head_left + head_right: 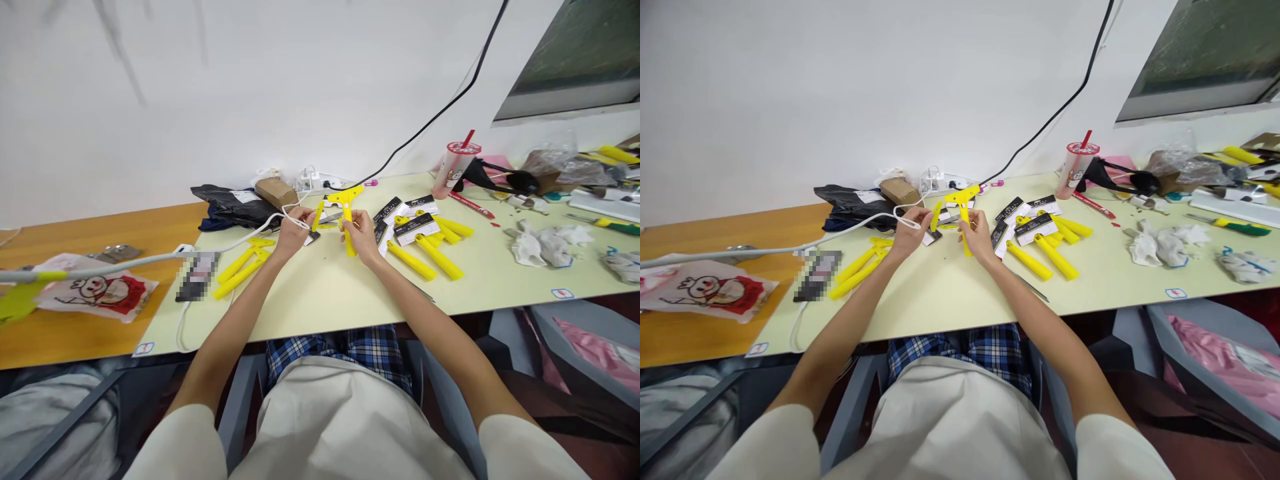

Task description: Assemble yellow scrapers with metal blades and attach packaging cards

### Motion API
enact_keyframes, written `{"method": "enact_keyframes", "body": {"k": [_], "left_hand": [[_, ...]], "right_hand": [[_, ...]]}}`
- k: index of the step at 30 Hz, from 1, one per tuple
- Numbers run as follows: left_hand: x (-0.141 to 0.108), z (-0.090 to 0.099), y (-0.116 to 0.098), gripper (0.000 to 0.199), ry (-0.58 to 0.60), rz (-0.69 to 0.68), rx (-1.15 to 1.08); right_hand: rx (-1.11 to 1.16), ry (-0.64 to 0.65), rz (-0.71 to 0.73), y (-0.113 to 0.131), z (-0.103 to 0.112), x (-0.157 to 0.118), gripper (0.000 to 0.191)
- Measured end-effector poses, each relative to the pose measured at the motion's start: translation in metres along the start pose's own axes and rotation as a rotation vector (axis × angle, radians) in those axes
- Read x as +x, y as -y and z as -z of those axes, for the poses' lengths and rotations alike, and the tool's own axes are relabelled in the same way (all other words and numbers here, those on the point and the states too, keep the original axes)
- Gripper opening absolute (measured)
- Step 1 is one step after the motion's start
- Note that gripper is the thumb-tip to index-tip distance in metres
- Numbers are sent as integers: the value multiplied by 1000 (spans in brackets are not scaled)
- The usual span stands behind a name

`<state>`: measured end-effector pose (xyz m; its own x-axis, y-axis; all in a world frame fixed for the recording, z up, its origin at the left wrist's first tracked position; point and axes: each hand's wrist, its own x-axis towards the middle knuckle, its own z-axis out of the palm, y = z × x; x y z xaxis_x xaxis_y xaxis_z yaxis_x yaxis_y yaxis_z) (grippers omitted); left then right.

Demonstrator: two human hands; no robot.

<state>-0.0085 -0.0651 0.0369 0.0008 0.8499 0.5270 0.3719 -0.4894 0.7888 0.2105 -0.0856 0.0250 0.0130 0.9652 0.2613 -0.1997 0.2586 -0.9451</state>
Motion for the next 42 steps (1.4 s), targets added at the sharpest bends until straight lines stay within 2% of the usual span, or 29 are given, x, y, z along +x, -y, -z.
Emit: {"method": "enact_keyframes", "body": {"k": [2, 5, 9, 15, 20, 23, 27, 30, 36, 38, 42], "left_hand": [[-12, -7, -1, 37, -96, 160, -239], [-24, -12, 1, 48, -143, 347, -582], [-29, -5, 5, 52, -142, 428, -767], [-26, 7, 11, 53, -155, 377, -775], [-28, 7, -1, 56, -126, 364, -808], [-30, 3, -9, 57, -124, 368, -814], [-30, -7, -8, 41, -225, 345, -782], [-30, -13, -5, 39, -260, 347, -797], [-41, -24, -7, 49, -70, 362, -855], [-44, -26, -9, 52, -57, 361, -844], [-47, -24, -13, 42, -42, 295, -765]], "right_hand": [[35, 45, -51, 0, -2, -3, 48], [49, 116, -84, 0, -6, -10, 54], [61, 197, -128, 3, -12, -18, 54], [252, 336, -341, 18, -12, -19, 47], [313, 387, -405, 21, -11, -19, 41], [251, 393, -404, 19, -13, -21, 47], [171, 401, -393, 14, -16, -24, 45], [122, 443, -392, 13, -17, -27, 48], [83, 522, -330, 9, -18, -32, 57], [67, 517, -296, 8, -18, -33, 58], [28, 516, -248, 9, -18, -34, 60]]}}
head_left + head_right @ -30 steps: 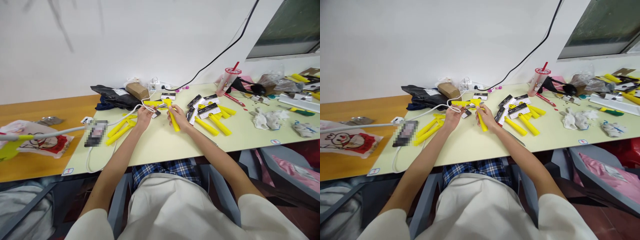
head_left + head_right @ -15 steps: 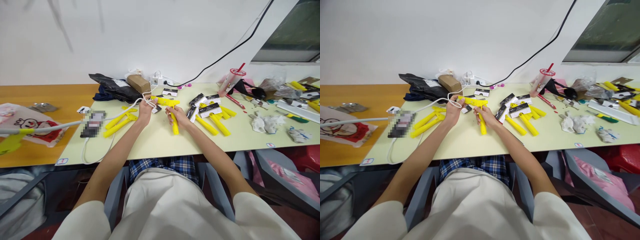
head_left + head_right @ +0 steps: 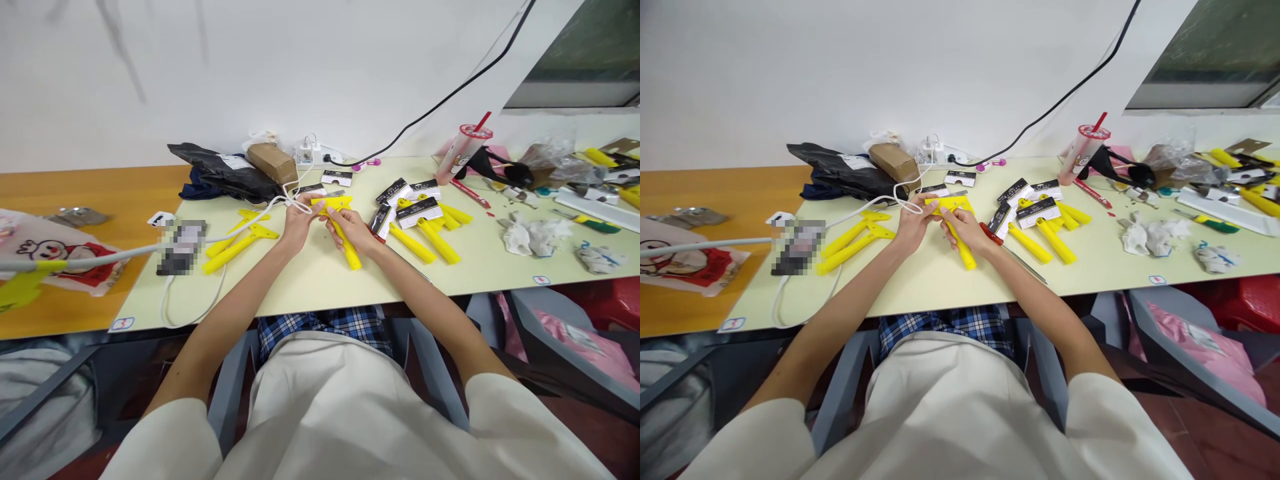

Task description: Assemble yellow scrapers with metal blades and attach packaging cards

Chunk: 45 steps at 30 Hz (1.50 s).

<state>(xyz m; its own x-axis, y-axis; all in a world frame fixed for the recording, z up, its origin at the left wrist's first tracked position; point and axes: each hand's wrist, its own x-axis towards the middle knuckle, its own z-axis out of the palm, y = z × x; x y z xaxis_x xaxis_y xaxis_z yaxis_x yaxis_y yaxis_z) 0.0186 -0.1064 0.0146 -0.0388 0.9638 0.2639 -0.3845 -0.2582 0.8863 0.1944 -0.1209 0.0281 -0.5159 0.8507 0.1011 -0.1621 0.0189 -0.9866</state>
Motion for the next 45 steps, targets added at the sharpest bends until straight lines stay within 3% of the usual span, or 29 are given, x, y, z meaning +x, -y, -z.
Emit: {"method": "enact_keyframes", "body": {"k": [5, 9, 17, 21, 24, 29, 37, 45], "left_hand": [[2, 5, -4, 33, -13, -67, 87], [5, 8, -1, 38, -75, -83, 157], [4, 6, 0, 34, -192, -150, 253], [11, 13, 2, 25, -355, -93, 119], [18, 25, 2, 23, -425, 32, -32], [26, 37, 6, 32, -369, 102, -110], [13, 19, 10, 35, -146, -154, 265], [8, 17, 2, 33, -64, -215, 410]], "right_hand": [[5, -17, -21, 9, -6, -3, 61], [25, -35, -56, 14, -8, -4, 61], [109, -127, -78, 6, -2, 3, 54], [219, -190, -87, 5, 3, 8, 49], [264, -240, -89, 7, 5, 11, 36], [292, -205, -97, 9, 5, 11, 21], [346, -43, -118, 12, -1, 2, 27], [338, -16, -125, 10, 7, 3, 29]]}}
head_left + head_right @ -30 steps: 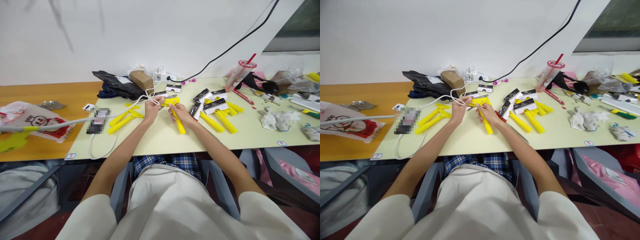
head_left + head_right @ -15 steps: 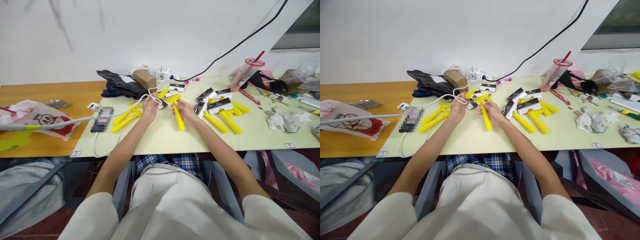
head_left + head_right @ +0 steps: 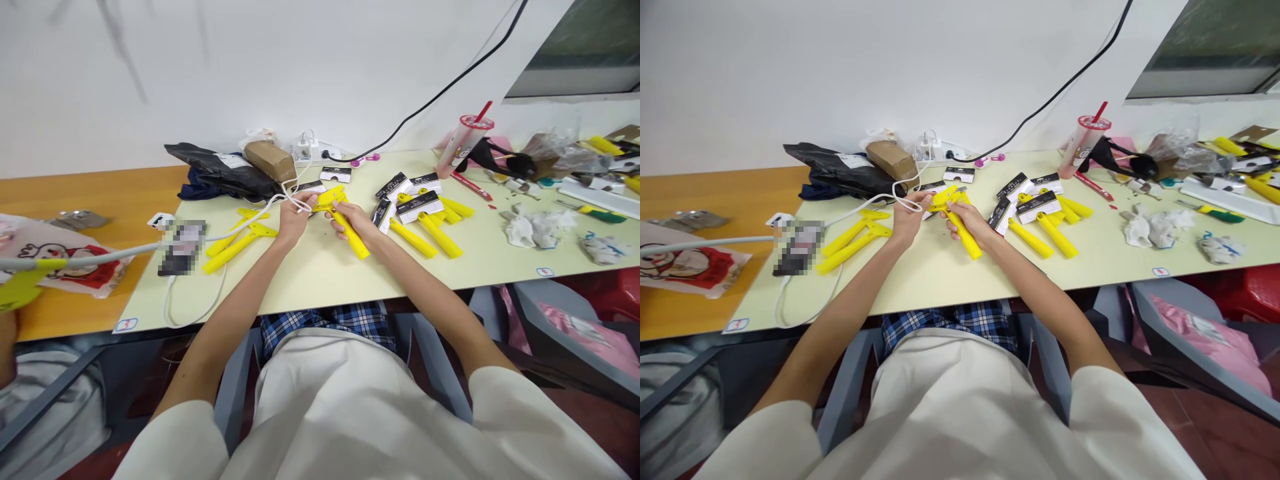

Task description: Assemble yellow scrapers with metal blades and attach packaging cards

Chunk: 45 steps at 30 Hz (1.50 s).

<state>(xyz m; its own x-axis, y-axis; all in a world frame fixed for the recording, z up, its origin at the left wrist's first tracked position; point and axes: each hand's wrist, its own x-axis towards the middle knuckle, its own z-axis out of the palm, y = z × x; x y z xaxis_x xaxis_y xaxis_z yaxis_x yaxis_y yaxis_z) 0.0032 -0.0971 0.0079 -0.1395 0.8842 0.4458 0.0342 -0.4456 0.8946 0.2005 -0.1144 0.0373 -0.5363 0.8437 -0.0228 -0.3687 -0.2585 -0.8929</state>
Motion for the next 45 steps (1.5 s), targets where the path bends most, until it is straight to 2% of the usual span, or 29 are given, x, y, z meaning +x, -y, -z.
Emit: {"method": "enact_keyframes", "body": {"k": [12, 16, 21, 26, 32, 35, 39, 42, 44, 45], "left_hand": [[1, 4, -1, 24, 70, -100, 144], [1, 3, -3, 37, 138, -34, 65], [1, 4, -7, 43, 141, 14, 16], [3, 10, -6, 37, 158, -34, 56], [3, 12, -13, 33, 168, -97, 90], [1, 9, -15, 37, 132, -113, 94], [0, 7, -14, 33, -19, -122, 111], [1, 8, -13, 34, -63, -138, 136], [3, 10, -13, 37, 9, -141, 138], [3, 10, -12, 40, 84, -126, 137]], "right_hand": [[-80, 3, 9, 2, -3, -3, 35], [-67, 4, 17, 2, -2, -2, 34], [-69, -8, 23, 2, -2, -2, 32], [-85, -12, 15, 6, -4, -5, 24], [-130, -18, 46, 7, -6, -7, 28], [-177, -58, 134, 8, -6, -7, 30], [-220, -113, 279, 10, -3, -6, 25], [-216, -149, 294, 11, 0, -5, 25], [-228, -146, 215, 10, 2, -3, 27], [-247, -126, 147, 9, 2, -3, 29]]}}
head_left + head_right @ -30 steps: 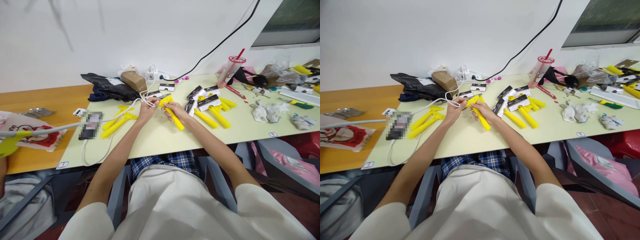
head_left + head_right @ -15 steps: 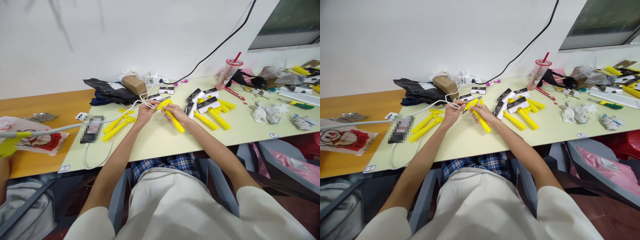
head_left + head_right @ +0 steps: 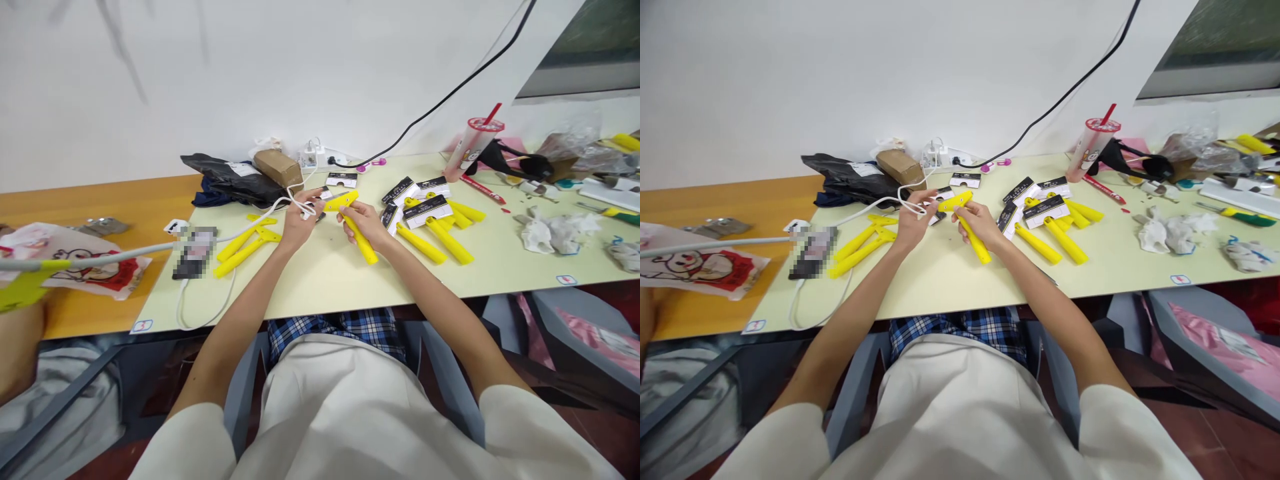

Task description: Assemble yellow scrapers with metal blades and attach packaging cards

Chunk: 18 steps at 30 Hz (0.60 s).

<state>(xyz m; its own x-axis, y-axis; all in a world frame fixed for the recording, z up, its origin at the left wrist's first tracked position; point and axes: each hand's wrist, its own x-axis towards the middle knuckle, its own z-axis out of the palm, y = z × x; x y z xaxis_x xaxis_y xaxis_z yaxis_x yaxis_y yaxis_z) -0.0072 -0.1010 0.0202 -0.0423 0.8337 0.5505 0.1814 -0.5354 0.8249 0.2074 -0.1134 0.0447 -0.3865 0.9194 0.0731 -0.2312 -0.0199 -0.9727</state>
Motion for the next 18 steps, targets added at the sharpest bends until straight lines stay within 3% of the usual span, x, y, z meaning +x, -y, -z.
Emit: {"method": "enact_keyframes", "body": {"k": [4, 11, 16, 18], "left_hand": [[3, 3, 10, 47, 284, 143, -77], [16, 30, 32, 45, 94, 229, -1], [20, 60, 37, 33, 366, 217, 415], [18, 66, 39, 31, 404, 207, 533]], "right_hand": [[-18, 106, -166, -4, -2, 0, 31], [-1, -56, -204, -9, -1, 4, 19], [-22, -174, -169, -15, 5, 13, 13], [-34, -195, -163, -18, 7, 15, 14]]}}
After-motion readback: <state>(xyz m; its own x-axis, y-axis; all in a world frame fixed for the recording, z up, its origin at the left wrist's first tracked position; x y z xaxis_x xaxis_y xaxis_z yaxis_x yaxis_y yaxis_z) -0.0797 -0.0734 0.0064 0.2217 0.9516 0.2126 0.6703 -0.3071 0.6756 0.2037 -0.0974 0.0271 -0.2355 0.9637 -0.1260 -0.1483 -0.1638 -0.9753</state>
